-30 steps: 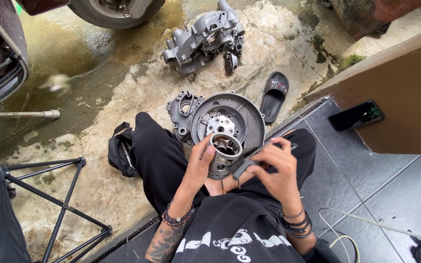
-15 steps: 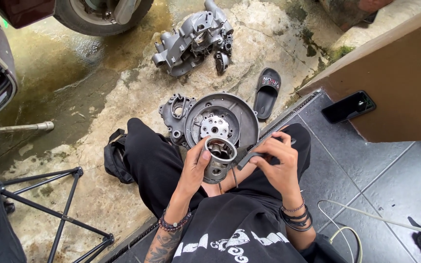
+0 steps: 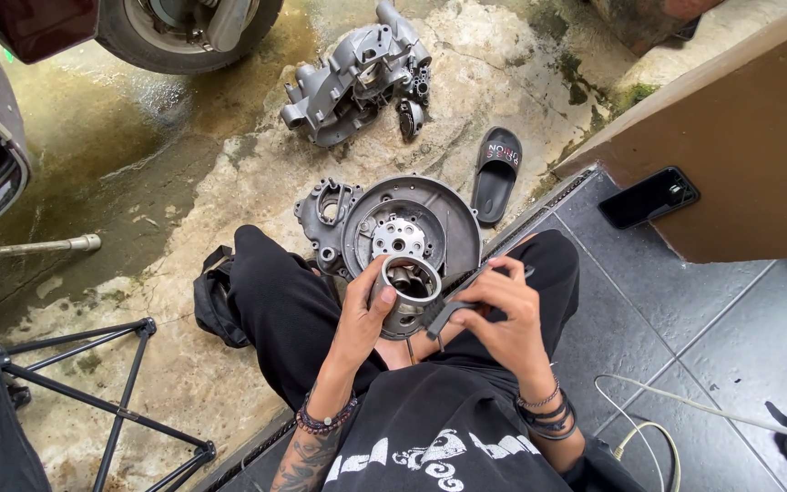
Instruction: The person scrubs various disassembled motorcycle engine parts using a wire brush. They clean a circular metal plate, a cylindrical component, and a larger cylindrical housing, focusing on removing grime from surfaces and crevices.
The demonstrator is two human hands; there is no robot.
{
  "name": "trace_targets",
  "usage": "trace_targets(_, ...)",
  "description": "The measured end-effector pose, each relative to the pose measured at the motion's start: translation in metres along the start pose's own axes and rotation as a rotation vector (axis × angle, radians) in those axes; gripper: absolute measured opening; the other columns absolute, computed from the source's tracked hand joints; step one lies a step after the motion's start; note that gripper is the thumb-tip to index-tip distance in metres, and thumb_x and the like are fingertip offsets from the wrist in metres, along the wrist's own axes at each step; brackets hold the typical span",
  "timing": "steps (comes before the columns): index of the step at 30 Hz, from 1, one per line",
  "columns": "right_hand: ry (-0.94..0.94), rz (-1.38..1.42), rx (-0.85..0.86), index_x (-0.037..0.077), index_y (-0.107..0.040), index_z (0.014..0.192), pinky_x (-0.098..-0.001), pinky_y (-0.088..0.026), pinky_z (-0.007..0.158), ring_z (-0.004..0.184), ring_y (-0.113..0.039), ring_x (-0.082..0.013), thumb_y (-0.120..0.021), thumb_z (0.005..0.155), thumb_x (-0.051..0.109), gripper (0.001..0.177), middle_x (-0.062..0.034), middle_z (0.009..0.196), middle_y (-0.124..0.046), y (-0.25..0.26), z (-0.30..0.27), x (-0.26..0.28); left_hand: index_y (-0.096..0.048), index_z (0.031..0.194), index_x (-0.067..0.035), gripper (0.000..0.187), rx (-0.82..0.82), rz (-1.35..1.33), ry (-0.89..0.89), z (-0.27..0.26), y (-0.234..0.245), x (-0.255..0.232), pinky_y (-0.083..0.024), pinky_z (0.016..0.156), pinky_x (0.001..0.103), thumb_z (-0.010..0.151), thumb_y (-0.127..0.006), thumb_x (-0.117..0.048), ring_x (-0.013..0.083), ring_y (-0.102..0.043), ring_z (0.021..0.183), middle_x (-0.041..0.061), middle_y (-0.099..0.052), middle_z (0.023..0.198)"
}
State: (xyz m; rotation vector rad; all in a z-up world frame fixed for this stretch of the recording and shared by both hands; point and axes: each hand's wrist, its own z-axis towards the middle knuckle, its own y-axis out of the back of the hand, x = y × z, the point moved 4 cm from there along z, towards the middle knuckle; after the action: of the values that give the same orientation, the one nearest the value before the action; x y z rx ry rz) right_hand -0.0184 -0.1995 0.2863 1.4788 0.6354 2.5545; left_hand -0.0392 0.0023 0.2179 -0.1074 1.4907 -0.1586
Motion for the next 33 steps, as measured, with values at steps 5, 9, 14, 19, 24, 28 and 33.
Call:
trace_targets(5, -0.029, -0.039, -0.049, 0.011, -0.077, 0.084, -0.0404, -0.04, 0.104, 0.055, -0.054, -0.0143, -0.079, 0.086, 0.04, 0.029, -0.0002, 0.059, -0.058, 0.012, -0.001, -0.021, -0.067, 0.124, -0.004, 0.061, -0.019, -0.035, -0.016, 0.001, -0.008, -0.007, -0.051, 0.092, 0.039, 0.096, -0.059, -0.058, 0.0151, -0.058, 0.102, 0.012, -0.071, 0.108)
trace_targets(9, -0.063, 0.048, -0.013, 0.013, -0.078, 0.084, -0.0393, -0.041, 0.104, 0.058, -0.06, -0.0127, -0.078, 0.086, 0.044, 0.031, 0.0016, 0.06, -0.062, 0.0, -0.007, -0.007, -0.068, 0.121, -0.003, 0.067, -0.018, -0.084, -0.052, 0.006, -0.016, -0.022, -0.05, 0.094, 0.037, 0.081, -0.079, -0.056, 0.0142, -0.058, 0.101, 0.01, -0.07, 0.109)
trace_targets(14, -0.143, 0.017, -0.037, 0.011, -0.077, 0.081, -0.0389, -0.046, 0.1, 0.056, -0.061, -0.0151, -0.084, 0.084, 0.033, 0.023, -0.0009, 0.062, -0.067, 0.008, -0.012, -0.038, -0.069, 0.12, -0.005, 0.066, -0.007, -0.09, -0.054, 0.003, -0.015, -0.009, -0.05, 0.093, 0.038, 0.083, -0.076, -0.058, 0.0152, -0.059, 0.101, 0.011, -0.069, 0.109)
trace_targets(19, -0.16, -0.007, -0.059, 0.011, -0.078, 0.083, -0.0378, -0.047, 0.1, 0.052, -0.057, -0.0109, -0.085, 0.084, 0.031, 0.021, 0.0014, 0.062, -0.067, 0.002, -0.013, -0.033, -0.065, 0.122, -0.003, 0.061, -0.084, -0.176, 0.002, -0.002, -0.015, -0.005, -0.048, 0.093, 0.041, 0.094, -0.065, -0.057, 0.0143, -0.054, 0.102, 0.013, -0.067, 0.109)
trace_targets(24, -0.137, 0.1, -0.065, 0.013, -0.073, 0.073, -0.0372, -0.043, 0.099, 0.056, -0.055, -0.0127, -0.078, 0.088, 0.051, 0.04, 0.001, 0.054, -0.057, -0.01, -0.015, -0.012, -0.067, 0.12, -0.002, 0.066, -0.019, -0.025, -0.054, 0.001, -0.018, -0.011, -0.052, 0.089, 0.042, 0.096, -0.056, -0.063, 0.0171, -0.06, 0.099, 0.016, -0.071, 0.104)
trace_targets(28, -0.109, -0.021, -0.058, 0.01, -0.069, 0.074, -0.0375, -0.042, 0.103, 0.06, -0.058, -0.0191, -0.087, 0.079, 0.041, 0.036, -0.0023, 0.056, -0.056, 0.003, -0.016, -0.039, -0.068, 0.12, -0.005, 0.073, -0.013, -0.055, -0.017, -0.002, -0.014, -0.013, -0.054, 0.087, 0.037, 0.094, -0.051, -0.07, 0.0164, -0.064, 0.095, 0.013, -0.073, 0.099)
trace_targets(33, -0.102, -0.015, -0.029, 0.014, -0.068, 0.067, -0.0374, -0.038, 0.099, 0.052, -0.051, -0.0136, -0.086, 0.078, 0.052, 0.043, 0.0019, 0.049, -0.05, 0.006, -0.004, 0.002, -0.069, 0.117, -0.007, 0.064, 0.008, 0.019, -0.045, 0.002, -0.019, -0.024, -0.056, 0.081, 0.04, 0.093, -0.059, -0.065, 0.0203, -0.069, 0.09, 0.016, -0.074, 0.093)
